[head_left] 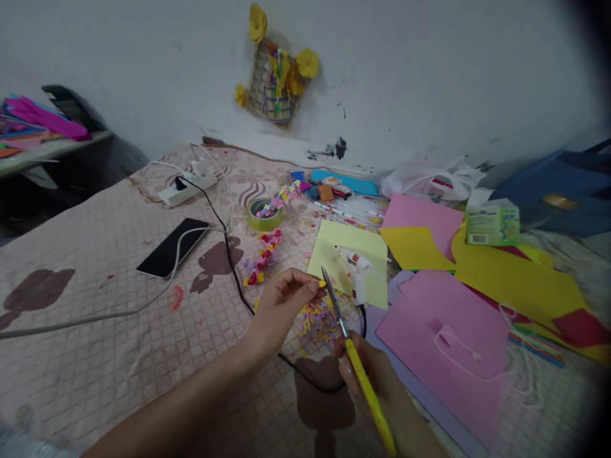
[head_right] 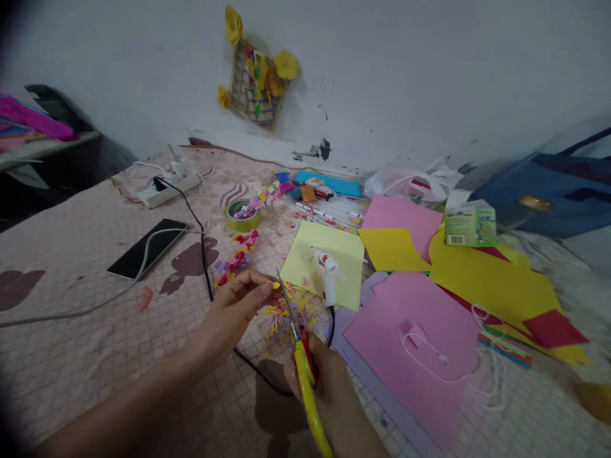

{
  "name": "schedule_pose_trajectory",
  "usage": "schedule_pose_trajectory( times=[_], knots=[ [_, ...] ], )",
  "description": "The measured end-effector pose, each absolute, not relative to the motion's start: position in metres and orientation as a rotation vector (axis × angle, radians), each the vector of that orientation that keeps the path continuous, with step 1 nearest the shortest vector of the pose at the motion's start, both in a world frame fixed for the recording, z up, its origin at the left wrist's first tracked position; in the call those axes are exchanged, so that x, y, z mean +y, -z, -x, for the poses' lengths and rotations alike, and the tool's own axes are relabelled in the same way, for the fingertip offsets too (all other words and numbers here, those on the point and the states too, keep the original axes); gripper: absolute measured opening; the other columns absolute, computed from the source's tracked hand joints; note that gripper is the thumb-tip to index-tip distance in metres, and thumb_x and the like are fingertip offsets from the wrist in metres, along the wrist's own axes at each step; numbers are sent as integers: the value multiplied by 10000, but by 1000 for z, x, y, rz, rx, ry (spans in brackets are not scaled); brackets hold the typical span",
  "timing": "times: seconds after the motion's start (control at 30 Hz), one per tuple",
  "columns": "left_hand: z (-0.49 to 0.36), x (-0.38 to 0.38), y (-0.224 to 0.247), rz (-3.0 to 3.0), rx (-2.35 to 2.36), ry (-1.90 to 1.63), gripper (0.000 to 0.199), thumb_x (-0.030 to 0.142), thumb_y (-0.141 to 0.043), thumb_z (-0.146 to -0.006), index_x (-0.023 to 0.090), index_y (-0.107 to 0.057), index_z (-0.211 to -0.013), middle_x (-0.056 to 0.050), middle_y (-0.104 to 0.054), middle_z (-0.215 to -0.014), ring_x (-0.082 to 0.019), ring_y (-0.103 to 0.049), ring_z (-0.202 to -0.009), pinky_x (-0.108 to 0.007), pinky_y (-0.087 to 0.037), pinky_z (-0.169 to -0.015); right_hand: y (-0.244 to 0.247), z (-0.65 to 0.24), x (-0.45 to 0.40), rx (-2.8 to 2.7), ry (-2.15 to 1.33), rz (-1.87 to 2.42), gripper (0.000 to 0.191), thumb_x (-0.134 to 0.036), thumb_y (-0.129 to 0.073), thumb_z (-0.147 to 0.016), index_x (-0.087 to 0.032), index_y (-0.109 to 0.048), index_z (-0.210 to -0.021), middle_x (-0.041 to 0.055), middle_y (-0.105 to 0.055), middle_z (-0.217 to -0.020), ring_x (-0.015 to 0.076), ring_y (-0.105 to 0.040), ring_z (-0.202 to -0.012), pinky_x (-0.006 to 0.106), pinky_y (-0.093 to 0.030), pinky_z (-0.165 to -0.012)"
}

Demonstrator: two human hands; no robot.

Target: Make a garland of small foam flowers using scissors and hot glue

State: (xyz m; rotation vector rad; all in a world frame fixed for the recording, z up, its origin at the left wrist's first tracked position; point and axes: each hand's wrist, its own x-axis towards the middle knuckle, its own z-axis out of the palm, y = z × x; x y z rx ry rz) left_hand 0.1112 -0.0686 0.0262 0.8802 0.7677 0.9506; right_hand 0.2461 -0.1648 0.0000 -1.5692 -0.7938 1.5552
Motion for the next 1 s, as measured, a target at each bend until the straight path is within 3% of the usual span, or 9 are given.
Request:
schedule_pose_trajectory(
  times=[0.17, 0.43, 0.6, 1.0],
  knots=[
    [-111, -69, -26, -878, 769, -973, 132, 255, -672, -755, 142, -605, -762, -5, -655, -751, -103, -604, -709, -240, -475, -715, 5, -246, -167, -904, -1462, 1596, 411, -600, -416, -791, -226, -427, -621, -49, -369, -460, 96, -333, -390, 214, -262, -361],
    [-114, -73, -21, -916, 777, -1027, 126, 267, -650, -779, 148, -608, -777, -6, -656, -754, -105, -602, -708, -247, -486, -711, 1, -247, -174, -1261, -1238, 1696, 245, -427, -484, -805, -222, -441, -678, -43, -430, -501, 116, -400, -444, 227, -295, -424],
    [-116, -74, -20, -916, 773, -1061, 118, 257, -651, -776, 147, -607, -770, -1, -650, -743, -96, -595, -690, -234, -482, -694, 2, -250, -177, -1368, -1121, 1732, 245, -441, -472, -809, -214, -425, -728, -24, -487, -584, 137, -466, -547, 240, -343, -505],
    [-117, -75, -22, -913, 794, -1062, 115, 246, -651, -770, 142, -601, -776, -11, -647, -753, -100, -595, -693, -240, -483, -699, 0, -250, -176, -1454, -1123, 1725, 208, -396, -424, -837, -215, -385, -743, -34, -459, -603, 113, -407, -513, 232, -320, -486]
  ],
)
